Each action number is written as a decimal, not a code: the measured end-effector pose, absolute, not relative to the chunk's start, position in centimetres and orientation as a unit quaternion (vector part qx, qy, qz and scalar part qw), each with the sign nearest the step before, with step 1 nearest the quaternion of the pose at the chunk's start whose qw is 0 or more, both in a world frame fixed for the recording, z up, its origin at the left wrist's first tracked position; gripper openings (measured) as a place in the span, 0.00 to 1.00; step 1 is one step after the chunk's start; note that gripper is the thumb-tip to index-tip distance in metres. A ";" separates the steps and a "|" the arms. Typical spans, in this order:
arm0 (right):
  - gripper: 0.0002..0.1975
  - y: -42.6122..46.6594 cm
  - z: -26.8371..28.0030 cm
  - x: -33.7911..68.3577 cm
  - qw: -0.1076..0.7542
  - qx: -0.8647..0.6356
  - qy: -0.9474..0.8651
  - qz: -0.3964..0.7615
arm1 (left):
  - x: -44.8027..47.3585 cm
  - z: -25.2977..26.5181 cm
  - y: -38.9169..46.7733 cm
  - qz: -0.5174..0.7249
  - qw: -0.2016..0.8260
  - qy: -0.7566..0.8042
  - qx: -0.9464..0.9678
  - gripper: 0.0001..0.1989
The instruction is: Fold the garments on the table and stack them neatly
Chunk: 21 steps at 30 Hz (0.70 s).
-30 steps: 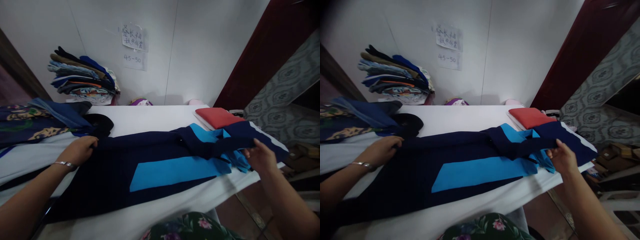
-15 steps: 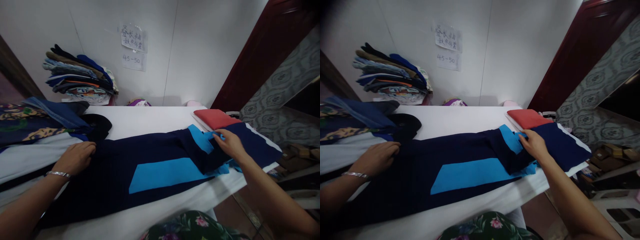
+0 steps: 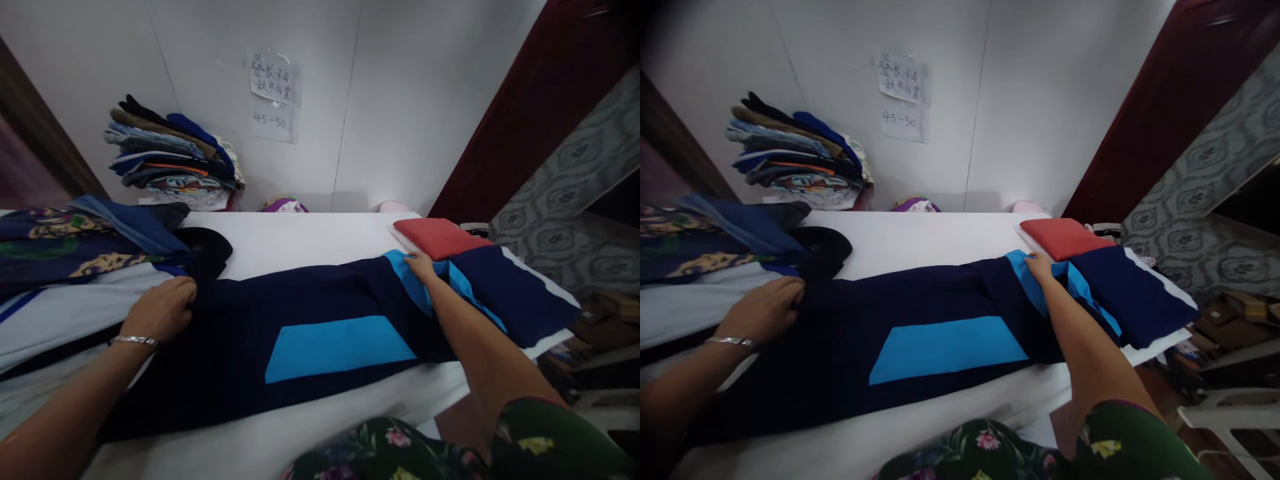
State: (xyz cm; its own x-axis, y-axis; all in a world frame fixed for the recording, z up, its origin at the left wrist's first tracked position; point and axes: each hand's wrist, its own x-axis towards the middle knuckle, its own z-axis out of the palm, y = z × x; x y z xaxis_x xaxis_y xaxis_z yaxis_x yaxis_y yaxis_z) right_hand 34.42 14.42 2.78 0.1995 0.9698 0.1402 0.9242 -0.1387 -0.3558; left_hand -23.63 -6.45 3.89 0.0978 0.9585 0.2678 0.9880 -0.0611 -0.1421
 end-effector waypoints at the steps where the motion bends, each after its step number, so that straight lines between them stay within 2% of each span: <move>1: 0.21 14.2 2.9 35.2 0.194 -0.752 -0.628 0.054 | -23.5 3.9 -6.5 -0.049 0.144 -0.672 -0.725 0.06; 4: 0.21 12.7 2.3 37.2 0.194 -0.749 -0.633 0.041 | -23.3 3.3 -6.8 -0.034 0.128 -0.665 -0.735 0.08; 10: 0.20 9.8 -0.8 37.7 0.126 -0.742 -0.657 0.035 | -22.8 2.1 -7.5 0.004 0.077 -0.665 -0.743 0.11; 14: 0.21 9.7 -0.2 37.3 0.095 -0.736 -0.670 0.025 | -22.6 2.2 -8.1 0.013 0.082 -0.673 -0.735 0.11; 18: 0.20 10.2 1.9 35.4 0.145 -0.647 -0.748 -0.023 | -23.3 2.4 -8.4 0.011 0.027 -0.685 -0.728 0.11; 21: 0.20 11.1 2.9 32.3 0.201 -0.548 -0.812 -0.006 | -23.8 3.2 -7.7 -0.046 -0.062 -0.715 -0.695 0.18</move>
State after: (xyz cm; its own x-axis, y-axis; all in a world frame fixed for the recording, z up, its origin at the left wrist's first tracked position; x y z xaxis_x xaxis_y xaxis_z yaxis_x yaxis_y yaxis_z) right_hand 32.27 11.15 2.86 -0.3178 0.8877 0.3332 0.8929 0.3984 -0.2098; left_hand -23.75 -7.71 3.23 -0.0260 0.9994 -0.0243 0.9881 0.0293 0.1512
